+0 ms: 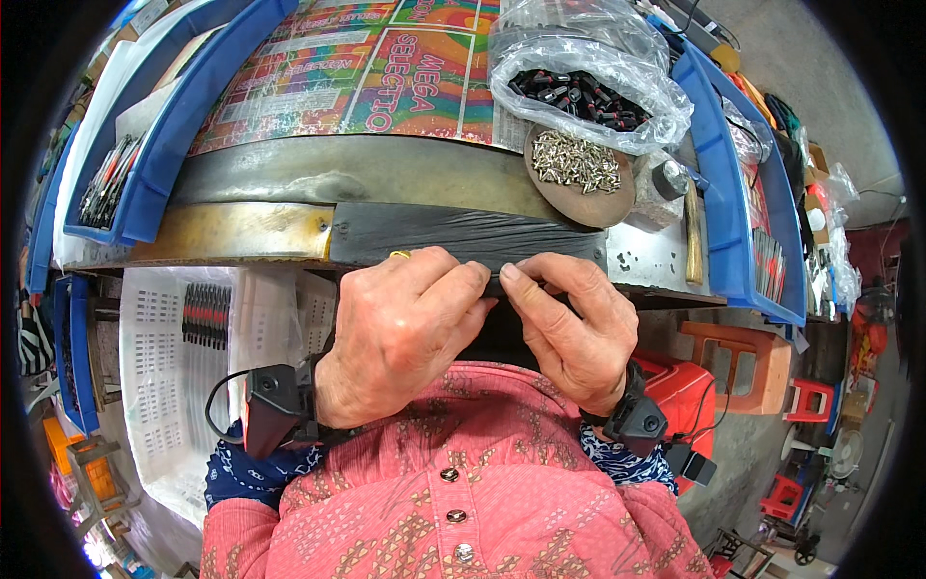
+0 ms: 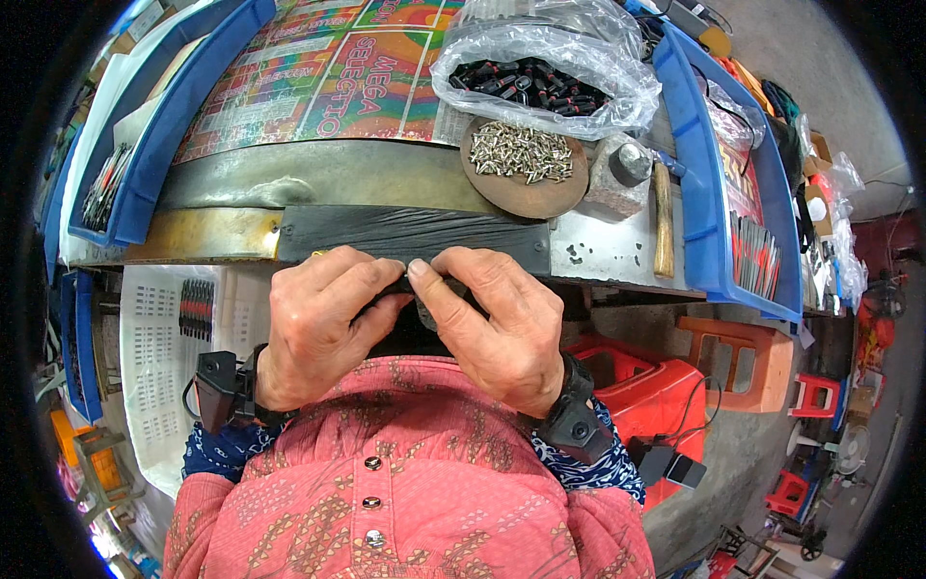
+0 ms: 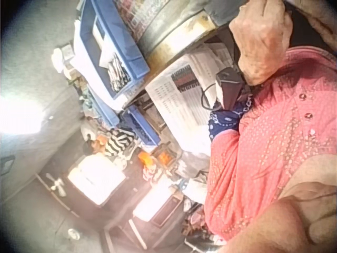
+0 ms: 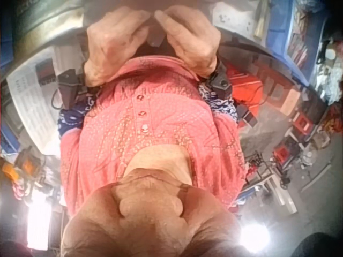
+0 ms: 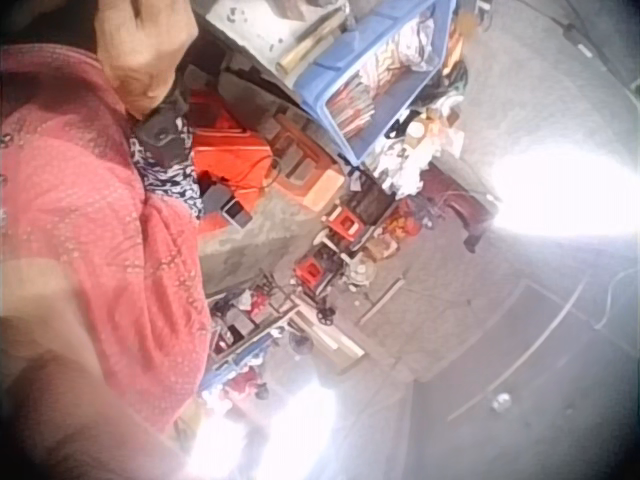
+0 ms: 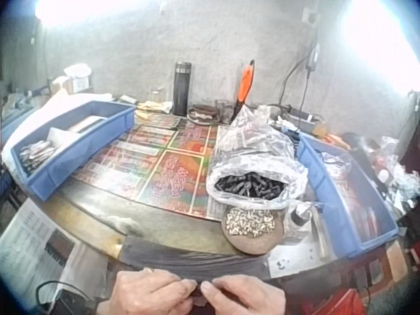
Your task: The person repeatedly picks small black cylindrical components and metal pins from a workbench, inserts the pins into the components, and places the assembled units into a blue tray. The person uses a hammer to tap the pins into place and handles the components one at a time.
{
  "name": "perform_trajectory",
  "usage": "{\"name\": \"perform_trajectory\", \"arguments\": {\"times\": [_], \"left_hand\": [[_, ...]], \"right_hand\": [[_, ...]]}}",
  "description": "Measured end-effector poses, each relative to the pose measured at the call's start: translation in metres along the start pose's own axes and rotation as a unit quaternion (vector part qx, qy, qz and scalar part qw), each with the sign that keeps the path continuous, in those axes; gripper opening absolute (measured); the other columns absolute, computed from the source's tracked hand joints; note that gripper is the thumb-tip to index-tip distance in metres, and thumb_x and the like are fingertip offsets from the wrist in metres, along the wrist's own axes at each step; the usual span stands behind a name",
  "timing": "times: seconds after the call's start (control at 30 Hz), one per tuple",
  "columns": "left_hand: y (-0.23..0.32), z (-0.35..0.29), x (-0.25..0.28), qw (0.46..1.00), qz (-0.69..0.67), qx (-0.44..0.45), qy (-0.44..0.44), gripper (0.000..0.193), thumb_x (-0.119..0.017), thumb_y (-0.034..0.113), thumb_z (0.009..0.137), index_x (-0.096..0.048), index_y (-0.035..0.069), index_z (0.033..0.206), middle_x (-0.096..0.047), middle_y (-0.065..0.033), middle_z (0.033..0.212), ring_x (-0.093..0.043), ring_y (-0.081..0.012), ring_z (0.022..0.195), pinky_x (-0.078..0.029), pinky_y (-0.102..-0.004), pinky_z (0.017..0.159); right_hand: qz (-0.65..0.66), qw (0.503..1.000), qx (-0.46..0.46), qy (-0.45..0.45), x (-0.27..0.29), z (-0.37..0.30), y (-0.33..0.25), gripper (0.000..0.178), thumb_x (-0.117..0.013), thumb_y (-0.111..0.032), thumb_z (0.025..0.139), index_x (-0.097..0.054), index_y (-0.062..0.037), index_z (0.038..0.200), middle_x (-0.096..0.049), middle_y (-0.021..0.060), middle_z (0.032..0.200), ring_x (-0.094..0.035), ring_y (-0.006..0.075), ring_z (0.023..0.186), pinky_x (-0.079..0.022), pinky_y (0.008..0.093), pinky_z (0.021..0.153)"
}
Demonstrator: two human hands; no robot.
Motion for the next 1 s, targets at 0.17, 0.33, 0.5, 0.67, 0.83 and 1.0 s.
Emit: {"name": "perform_trajectory", "arguments": {"times": [0.17, 0.33, 0.5, 0.67, 0.83, 1.0], "left_hand": [[0.001, 0.000, 0.002, 1.000, -0.005, -0.005, 0.007, 0.026, -0.076, 0.000, 0.068, -0.066, 0.003, 0.092, -0.063, -0.0094, 0.074, -0.062, -0.0261, 0.063, -0.049, -0.0346, 0.057], [0.001, 0.002, 0.001, 1.000, -0.010, -0.007, 0.010, 0.026, -0.077, 0.000, 0.067, -0.066, 0.003, 0.092, -0.063, -0.0091, 0.074, -0.062, -0.0259, 0.062, -0.048, -0.0349, 0.056], [0.002, 0.001, 0.001, 1.000, -0.009, -0.006, 0.010, 0.027, -0.077, 0.000, 0.067, -0.066, 0.003, 0.091, -0.063, -0.0087, 0.074, -0.062, -0.0258, 0.062, -0.048, -0.0347, 0.057], [0.003, 0.000, -0.001, 1.000, -0.011, -0.008, 0.001, 0.026, -0.077, 0.000, 0.067, -0.066, 0.003, 0.091, -0.062, -0.0086, 0.074, -0.062, -0.0255, 0.063, -0.048, -0.0346, 0.056], [-0.001, -0.001, 0.001, 1.000, -0.008, 0.001, -0.003, 0.026, -0.077, 0.001, 0.068, -0.066, 0.003, 0.091, -0.063, -0.0088, 0.075, -0.062, -0.0258, 0.063, -0.047, -0.0348, 0.056], [-0.006, 0.004, 0.007, 1.000, 0.000, -0.006, 0.020, 0.026, -0.077, 0.005, 0.067, -0.064, 0.005, 0.091, -0.056, -0.0076, 0.071, -0.059, -0.0272, 0.062, -0.048, -0.0369, 0.055]], "right_hand": [[0.090, 0.994, -0.064, 0.012, -0.001, -0.001, 0.007, 0.035, -0.072, 0.007, 0.074, -0.070, -0.0016, 0.108, -0.064, 0.0125, 0.095, -0.065, 0.0240, 0.077, -0.054, 0.0303, 0.063], [0.178, 0.971, -0.157, 0.003, 0.000, -0.006, 0.015, 0.036, -0.073, 0.005, 0.076, -0.070, -0.0020, 0.112, -0.065, 0.0139, 0.099, -0.064, 0.0223, 0.083, -0.053, 0.0291, 0.068], [0.213, 0.956, -0.202, 0.010, -0.001, -0.006, 0.020, 0.027, -0.071, 0.000, 0.082, -0.069, 0.0003, 0.109, -0.066, 0.0135, 0.098, -0.064, 0.0210, 0.082, -0.053, 0.0288, 0.070], [0.298, 0.899, -0.318, -0.034, -0.012, -0.011, 0.025, 0.019, -0.069, -0.006, 0.089, -0.068, 0.0032, 0.106, -0.067, 0.0099, 0.091, -0.064, 0.0147, 0.076, -0.052, 0.0255, 0.066], [0.316, 0.877, -0.361, -0.010, -0.013, -0.013, 0.026, 0.017, -0.067, -0.004, 0.090, -0.068, 0.0047, 0.105, -0.067, 0.0083, 0.091, -0.065, 0.0106, 0.072, -0.051, 0.0228, 0.064], [0.117, 0.950, -0.287, 0.023, 0.022, -0.001, 0.043, 0.015, -0.069, -0.002, 0.086, -0.070, 0.0019, 0.101, -0.068, 0.0095, 0.087, -0.064, 0.0148, 0.072, -0.050, 0.0254, 0.063]]}}
Point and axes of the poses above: each hand's wrist, its own z-axis towards the middle knuckle, its own x-axis out of the back of the hand, y = z × x, the point moved 6 cm from there along z, towards the middle knuckle
